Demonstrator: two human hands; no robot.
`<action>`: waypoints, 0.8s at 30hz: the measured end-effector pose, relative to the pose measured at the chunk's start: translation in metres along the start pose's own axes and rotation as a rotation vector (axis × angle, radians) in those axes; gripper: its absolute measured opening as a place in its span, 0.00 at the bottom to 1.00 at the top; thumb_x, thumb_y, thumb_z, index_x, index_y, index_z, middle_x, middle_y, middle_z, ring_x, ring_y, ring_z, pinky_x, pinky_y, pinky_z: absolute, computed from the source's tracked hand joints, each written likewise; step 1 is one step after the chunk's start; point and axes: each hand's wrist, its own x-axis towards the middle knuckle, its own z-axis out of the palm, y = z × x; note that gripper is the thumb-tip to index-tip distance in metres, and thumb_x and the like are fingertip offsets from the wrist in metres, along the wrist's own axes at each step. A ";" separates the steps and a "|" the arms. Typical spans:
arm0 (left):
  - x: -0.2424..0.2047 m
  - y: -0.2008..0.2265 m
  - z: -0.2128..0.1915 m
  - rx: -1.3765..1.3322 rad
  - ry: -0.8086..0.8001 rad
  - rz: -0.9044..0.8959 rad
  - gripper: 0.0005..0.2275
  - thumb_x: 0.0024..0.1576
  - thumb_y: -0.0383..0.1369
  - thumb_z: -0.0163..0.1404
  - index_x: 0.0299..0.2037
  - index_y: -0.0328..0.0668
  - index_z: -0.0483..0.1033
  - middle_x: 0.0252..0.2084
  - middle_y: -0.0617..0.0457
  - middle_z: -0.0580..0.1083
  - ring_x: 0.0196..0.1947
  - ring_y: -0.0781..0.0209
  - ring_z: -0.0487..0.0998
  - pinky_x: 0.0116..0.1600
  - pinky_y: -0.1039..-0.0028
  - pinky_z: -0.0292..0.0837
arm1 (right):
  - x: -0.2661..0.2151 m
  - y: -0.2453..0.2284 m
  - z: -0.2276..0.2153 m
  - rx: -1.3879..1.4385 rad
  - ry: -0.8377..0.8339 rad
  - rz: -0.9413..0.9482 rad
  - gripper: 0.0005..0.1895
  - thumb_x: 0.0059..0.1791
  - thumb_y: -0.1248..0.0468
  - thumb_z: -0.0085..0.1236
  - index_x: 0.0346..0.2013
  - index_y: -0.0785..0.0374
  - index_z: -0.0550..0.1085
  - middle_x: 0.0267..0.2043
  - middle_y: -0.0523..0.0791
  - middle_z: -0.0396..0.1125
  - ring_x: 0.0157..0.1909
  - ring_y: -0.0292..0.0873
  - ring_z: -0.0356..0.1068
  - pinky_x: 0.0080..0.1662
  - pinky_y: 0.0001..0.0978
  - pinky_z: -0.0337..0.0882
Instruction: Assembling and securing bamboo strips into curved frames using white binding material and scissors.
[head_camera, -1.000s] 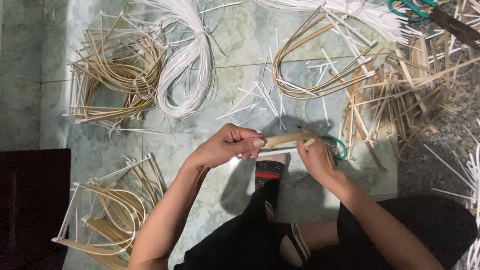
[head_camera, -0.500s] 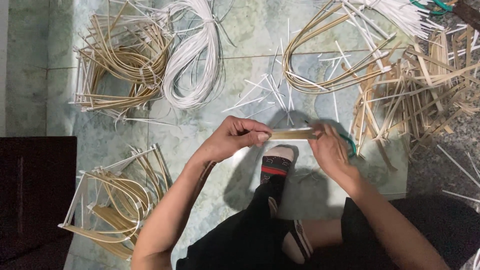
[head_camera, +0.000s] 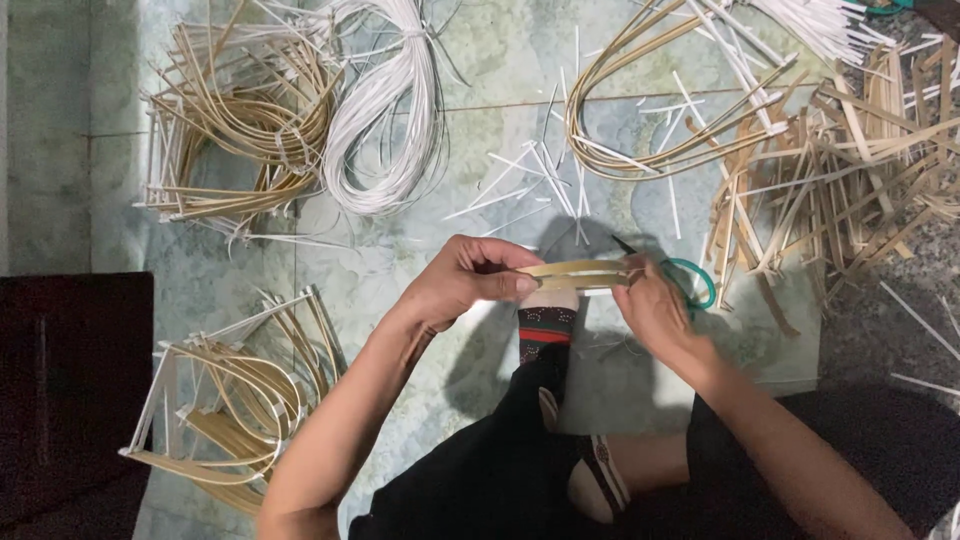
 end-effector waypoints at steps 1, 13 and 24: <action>0.001 -0.003 -0.003 0.001 -0.002 0.002 0.12 0.54 0.23 0.60 0.47 0.32 0.82 0.39 0.49 0.82 0.38 0.66 0.82 0.46 0.75 0.79 | 0.001 0.000 -0.001 -0.001 0.003 0.000 0.13 0.52 0.62 0.53 0.45 0.71 0.73 0.51 0.58 0.67 0.44 0.61 0.72 0.48 0.51 0.72; -0.002 -0.008 -0.009 0.110 -0.199 -0.048 0.08 0.61 0.28 0.55 0.45 0.32 0.83 0.33 0.49 0.82 0.32 0.66 0.82 0.35 0.75 0.76 | -0.009 -0.003 0.000 0.055 0.049 -0.025 0.11 0.53 0.64 0.53 0.45 0.67 0.75 0.49 0.55 0.69 0.48 0.59 0.72 0.49 0.49 0.72; -0.002 -0.015 -0.011 0.010 -0.322 -0.117 0.08 0.58 0.23 0.57 0.46 0.29 0.82 0.33 0.43 0.82 0.33 0.59 0.84 0.37 0.73 0.79 | -0.017 -0.057 -0.058 0.087 0.094 -0.115 0.19 0.47 0.65 0.57 0.51 0.66 0.74 0.51 0.56 0.70 0.53 0.61 0.69 0.53 0.50 0.70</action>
